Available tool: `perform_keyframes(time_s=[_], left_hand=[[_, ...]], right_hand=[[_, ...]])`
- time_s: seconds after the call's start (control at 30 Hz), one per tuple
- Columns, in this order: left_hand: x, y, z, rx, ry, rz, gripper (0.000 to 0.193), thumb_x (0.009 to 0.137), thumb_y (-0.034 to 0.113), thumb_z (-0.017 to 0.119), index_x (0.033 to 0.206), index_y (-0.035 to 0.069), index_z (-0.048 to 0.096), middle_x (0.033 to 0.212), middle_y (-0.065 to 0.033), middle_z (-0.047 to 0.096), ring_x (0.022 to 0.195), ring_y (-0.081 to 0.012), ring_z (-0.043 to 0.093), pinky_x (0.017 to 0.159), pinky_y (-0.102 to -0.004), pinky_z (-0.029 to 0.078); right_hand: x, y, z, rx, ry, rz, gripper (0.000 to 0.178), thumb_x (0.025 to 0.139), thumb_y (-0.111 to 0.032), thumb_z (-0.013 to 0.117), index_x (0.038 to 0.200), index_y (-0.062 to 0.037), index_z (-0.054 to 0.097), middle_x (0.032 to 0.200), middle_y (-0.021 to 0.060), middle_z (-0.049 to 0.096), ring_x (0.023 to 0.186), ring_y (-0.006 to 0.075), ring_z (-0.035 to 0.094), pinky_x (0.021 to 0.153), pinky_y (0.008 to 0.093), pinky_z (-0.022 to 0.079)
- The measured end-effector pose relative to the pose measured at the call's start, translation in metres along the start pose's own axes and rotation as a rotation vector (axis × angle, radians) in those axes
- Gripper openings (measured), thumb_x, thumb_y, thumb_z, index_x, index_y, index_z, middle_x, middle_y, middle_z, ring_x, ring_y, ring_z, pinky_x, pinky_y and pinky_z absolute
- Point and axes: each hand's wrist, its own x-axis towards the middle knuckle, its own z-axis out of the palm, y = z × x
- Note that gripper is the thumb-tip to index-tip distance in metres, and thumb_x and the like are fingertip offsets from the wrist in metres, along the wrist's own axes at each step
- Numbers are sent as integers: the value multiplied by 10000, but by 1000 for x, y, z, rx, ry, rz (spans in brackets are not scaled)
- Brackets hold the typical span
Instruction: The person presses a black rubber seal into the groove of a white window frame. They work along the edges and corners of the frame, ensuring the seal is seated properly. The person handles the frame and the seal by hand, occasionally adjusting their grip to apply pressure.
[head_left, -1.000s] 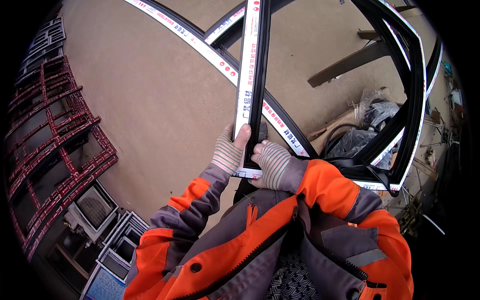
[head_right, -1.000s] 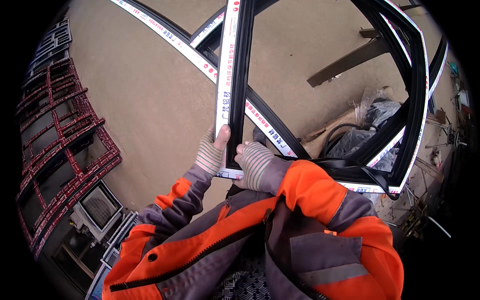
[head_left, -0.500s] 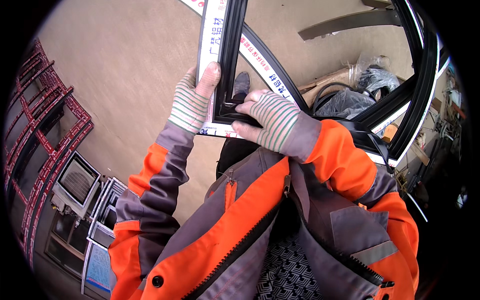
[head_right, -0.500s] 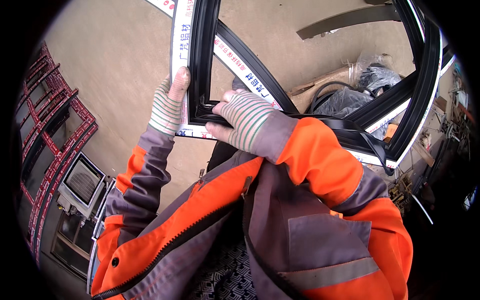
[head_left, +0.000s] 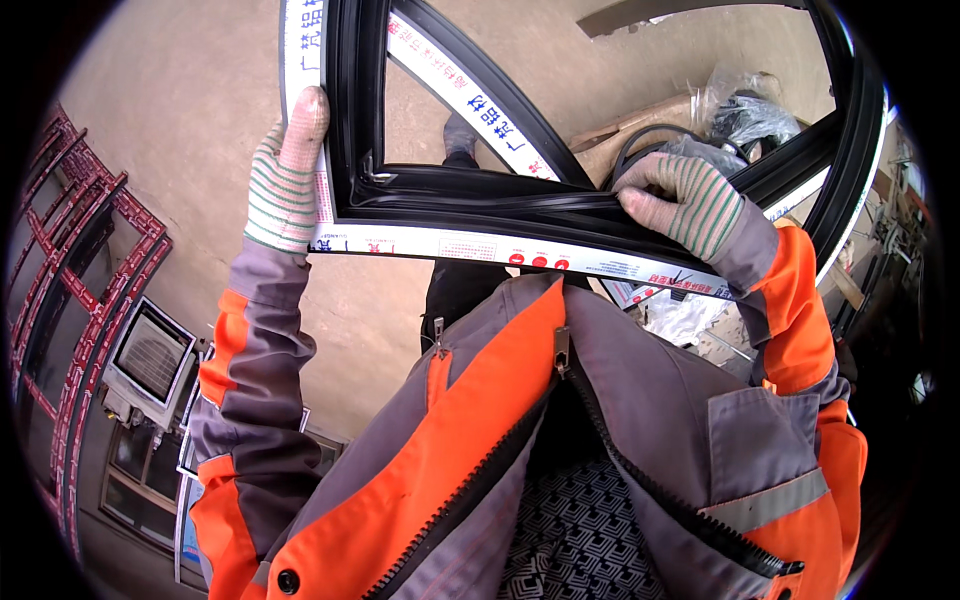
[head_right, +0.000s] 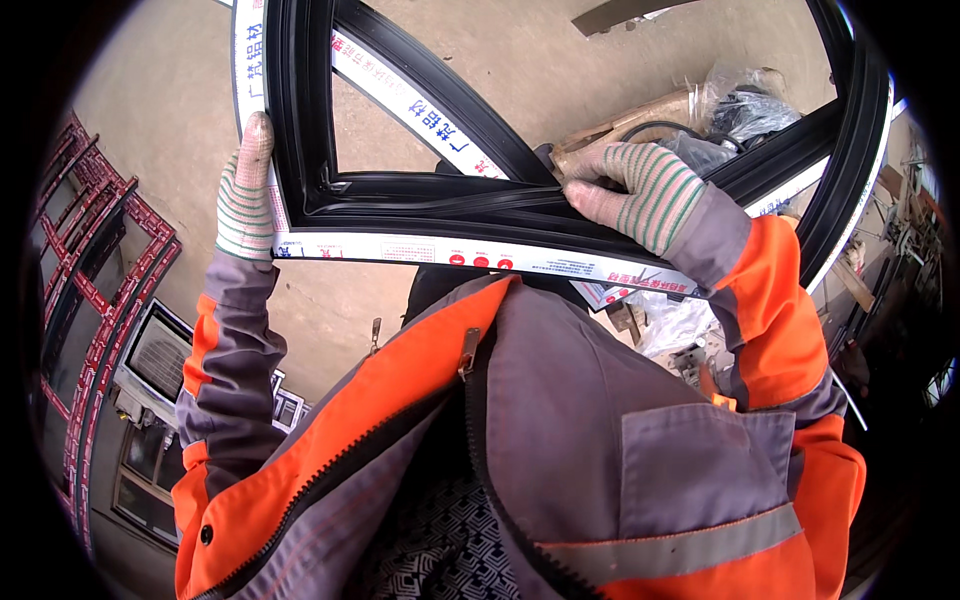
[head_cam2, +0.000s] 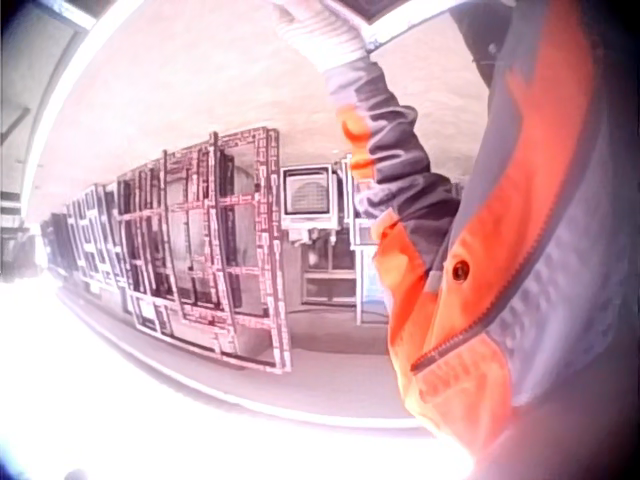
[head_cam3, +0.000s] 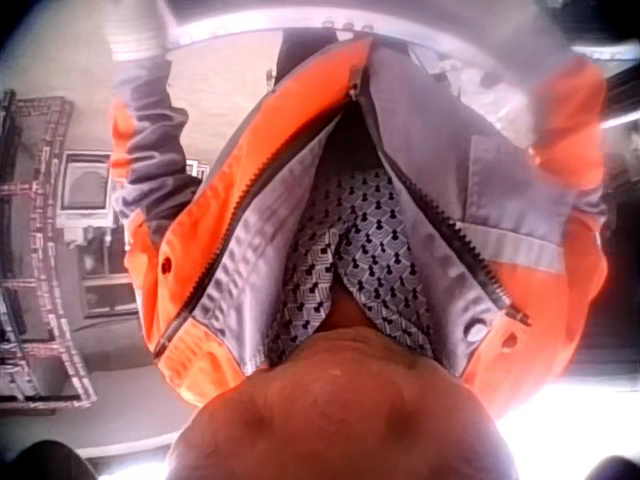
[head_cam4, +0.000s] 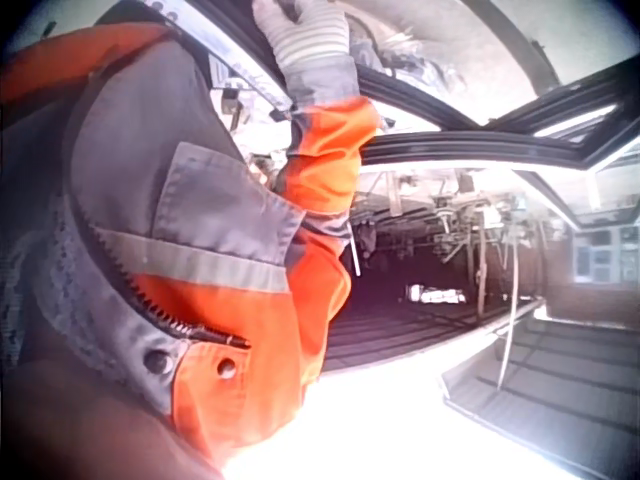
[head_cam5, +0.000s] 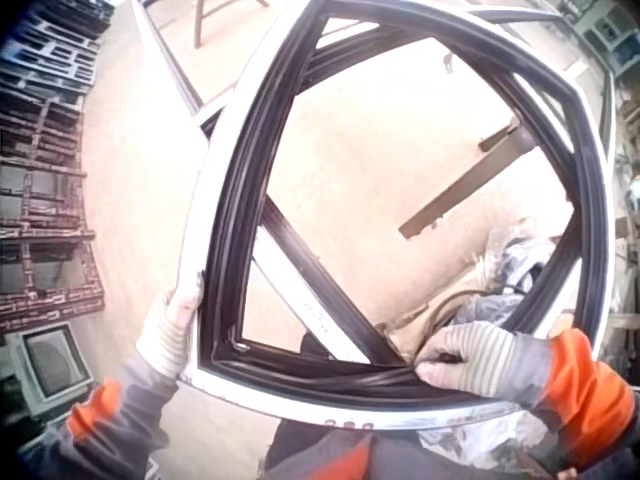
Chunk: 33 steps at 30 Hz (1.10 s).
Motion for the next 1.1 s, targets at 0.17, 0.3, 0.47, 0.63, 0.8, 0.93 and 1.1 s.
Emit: perform_keyframes(time_s=[0.17,0.3,0.47,0.63,0.8,0.93,1.1], left_hand=[[1,-1,-3,9,24,0,605,1020,496,734,1275,-51,701,1067,-59,754,891,-98,711,783,-258,589],[0,1,-3,36,28,-7,597,1017,506,733,1247,-45,724,1047,-61,762,857,-101,712,770,-260,590],[7,-2,-15,200,-26,-13,753,1049,603,610,1446,-36,596,1244,-166,731,1026,-230,755,896,-352,638],[8,-5,-19,206,-21,-3,739,1055,594,605,1449,-31,596,1237,-167,730,1023,-231,755,887,-354,643],[-3,2,3,23,45,31,618,1009,515,740,1257,-50,716,1069,-79,765,887,-119,728,789,-269,606],[-2,5,5,45,40,44,651,1000,538,740,1270,-53,705,1068,-87,764,883,-126,735,783,-272,613],[-4,7,10,49,51,40,681,991,569,737,1260,-55,706,1043,-85,764,863,-128,735,771,-270,611]], right_hand=[[-2,-6,-6,-112,-19,-95,147,1002,-115,746,1004,22,691,881,68,636,826,160,616,765,329,518],[-7,-2,2,-240,25,-365,156,906,-19,782,929,5,630,897,123,588,816,289,600,750,393,504],[-4,11,13,-262,70,-408,198,861,14,793,918,0,604,887,140,563,832,333,588,761,421,494],[-2,9,18,-301,117,-486,211,842,29,790,921,-7,598,888,143,562,854,353,588,780,430,490],[0,11,21,-327,140,-483,220,841,32,789,906,-14,584,889,142,555,857,350,586,773,432,490],[-1,11,22,-286,149,-480,245,835,42,792,898,-21,564,883,137,554,842,350,580,765,427,492],[1,14,25,-248,160,-463,247,842,42,792,894,-25,560,881,131,561,830,331,580,756,415,492]])
